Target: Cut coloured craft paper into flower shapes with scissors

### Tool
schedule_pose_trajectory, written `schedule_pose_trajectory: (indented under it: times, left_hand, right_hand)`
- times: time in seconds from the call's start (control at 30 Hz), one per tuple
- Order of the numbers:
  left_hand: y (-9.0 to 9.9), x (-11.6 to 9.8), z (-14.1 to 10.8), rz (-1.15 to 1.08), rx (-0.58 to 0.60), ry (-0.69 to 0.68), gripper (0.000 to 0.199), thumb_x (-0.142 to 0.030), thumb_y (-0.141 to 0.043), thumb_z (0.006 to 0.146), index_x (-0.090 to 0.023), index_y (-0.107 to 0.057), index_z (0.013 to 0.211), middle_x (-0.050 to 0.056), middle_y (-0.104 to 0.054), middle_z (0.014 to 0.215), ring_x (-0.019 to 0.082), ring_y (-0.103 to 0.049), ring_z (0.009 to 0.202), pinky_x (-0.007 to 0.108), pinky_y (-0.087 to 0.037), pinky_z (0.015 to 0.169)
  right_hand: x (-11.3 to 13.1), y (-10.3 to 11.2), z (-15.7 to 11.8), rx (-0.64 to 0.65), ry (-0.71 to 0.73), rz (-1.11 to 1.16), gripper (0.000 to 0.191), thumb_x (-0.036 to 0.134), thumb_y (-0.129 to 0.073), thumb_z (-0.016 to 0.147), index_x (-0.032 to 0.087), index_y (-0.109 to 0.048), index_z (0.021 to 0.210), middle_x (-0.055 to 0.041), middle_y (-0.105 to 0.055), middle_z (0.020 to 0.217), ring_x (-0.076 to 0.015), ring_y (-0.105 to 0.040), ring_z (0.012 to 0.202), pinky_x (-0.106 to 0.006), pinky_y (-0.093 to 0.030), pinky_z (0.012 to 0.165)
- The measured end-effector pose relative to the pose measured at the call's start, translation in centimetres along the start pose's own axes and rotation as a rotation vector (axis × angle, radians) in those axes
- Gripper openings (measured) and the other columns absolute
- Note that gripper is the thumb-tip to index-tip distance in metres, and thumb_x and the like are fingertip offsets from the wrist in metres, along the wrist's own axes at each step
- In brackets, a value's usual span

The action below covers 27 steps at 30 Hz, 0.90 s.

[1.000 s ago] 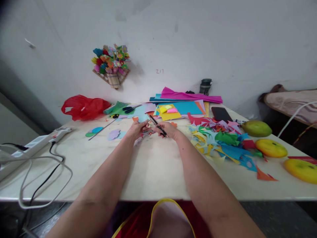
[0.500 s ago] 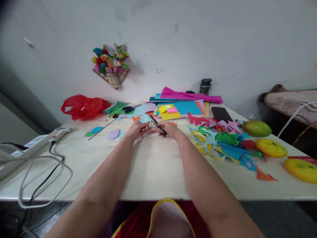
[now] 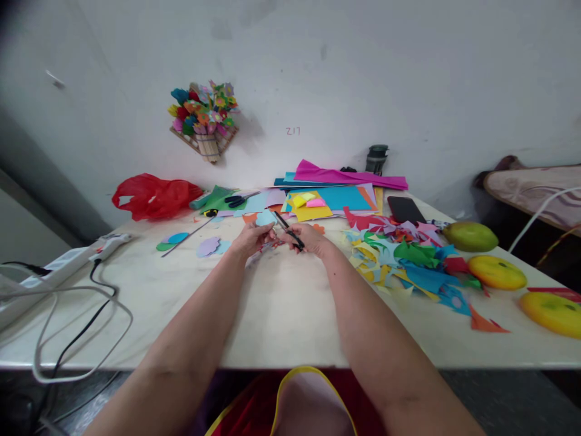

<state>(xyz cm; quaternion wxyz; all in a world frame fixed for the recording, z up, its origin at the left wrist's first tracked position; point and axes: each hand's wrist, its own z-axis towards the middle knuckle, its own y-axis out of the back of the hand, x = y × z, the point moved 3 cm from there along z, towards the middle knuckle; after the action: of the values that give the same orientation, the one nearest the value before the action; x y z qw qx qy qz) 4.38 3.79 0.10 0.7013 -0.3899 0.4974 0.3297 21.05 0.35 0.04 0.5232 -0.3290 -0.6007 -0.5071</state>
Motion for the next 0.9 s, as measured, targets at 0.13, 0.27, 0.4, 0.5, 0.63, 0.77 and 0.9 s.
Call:
schedule_pose_trajectory:
  times: [0.13,0.27,0.4,0.5,0.63,0.77,0.9]
  left_hand:
    - [-0.18,0.02,-0.02,-0.011,0.009,-0.005,0.027,-0.032,-0.077,0.067,-0.010,-0.061,0.061,0.006,-0.064,0.058,0.008,-0.051,0.044,0.022,-0.044,0.049]
    - [-0.24,0.17,0.04,-0.018,0.010,-0.003,0.027,-0.032,-0.077,0.068,-0.011,-0.061,0.065,0.007,-0.066,0.061,0.009,-0.053,0.045,0.022,-0.043,0.047]
    - [-0.34,0.18,0.06,-0.035,0.006,-0.004,0.027,-0.031,-0.077,0.068,-0.011,-0.060,0.068,0.006,-0.065,0.060,0.009,-0.054,0.045,0.022,-0.044,0.048]
    - [-0.44,0.14,0.01,-0.030,-0.005,0.005,0.027,-0.032,-0.077,0.068,-0.012,-0.059,0.068,0.005,-0.064,0.060,0.009,-0.053,0.044,0.022,-0.044,0.048]
    - [-0.45,0.14,0.01,-0.024,0.001,0.000,0.029,-0.033,-0.078,0.066,-0.012,-0.059,0.067,0.006,-0.066,0.061,0.009,-0.053,0.044,0.023,-0.044,0.048]
    - [-0.29,0.27,0.12,-0.029,0.015,-0.012,0.029,-0.034,-0.077,0.066,-0.011,-0.059,0.067,0.006,-0.066,0.062,0.009,-0.054,0.044,0.023,-0.043,0.048]
    - [-0.18,0.37,0.20,-0.027,0.006,0.005,0.027,-0.033,-0.075,0.070,-0.011,-0.059,0.066,0.006,-0.064,0.060,0.010,-0.055,0.045,0.023,-0.044,0.049]
  right_hand:
    - [-0.09,-0.20,0.16,-0.016,0.003,0.001,0.027,0.040,-0.071,0.074,0.016,-0.059,0.076,0.0005,-0.060,0.056,-0.0073,-0.051,0.039,-0.018,-0.026,0.032]
    - [-0.07,-0.35,0.24,-0.035,0.004,-0.002,0.031,0.045,-0.069,0.076,0.016,-0.058,0.073,0.0000,-0.060,0.055,-0.0074,-0.051,0.038,-0.018,-0.027,0.031]
    - [0.01,-0.46,0.25,-0.040,0.001,-0.008,0.035,0.049,-0.069,0.076,0.017,-0.057,0.072,-0.0003,-0.060,0.055,-0.0077,-0.051,0.039,-0.018,-0.027,0.031]
    - [0.09,-0.53,0.23,-0.041,0.005,-0.019,0.036,0.050,-0.069,0.076,0.017,-0.056,0.070,0.0001,-0.059,0.055,-0.0077,-0.051,0.039,-0.018,-0.027,0.031]
    - [0.15,-0.56,0.20,-0.043,-0.008,-0.013,0.034,0.048,-0.069,0.075,0.017,-0.055,0.069,0.0007,-0.058,0.053,-0.0074,-0.050,0.039,-0.018,-0.027,0.032]
    - [0.19,-0.57,0.18,-0.041,-0.028,0.015,0.030,0.044,-0.069,0.074,0.018,-0.056,0.071,0.0019,-0.056,0.052,-0.0073,-0.048,0.038,-0.019,-0.026,0.032]
    - [0.32,-0.58,0.14,-0.047,-0.026,0.028,0.028,0.041,-0.070,0.072,0.018,-0.056,0.070,0.0030,-0.055,0.051,-0.0074,-0.046,0.037,-0.019,-0.027,0.033]
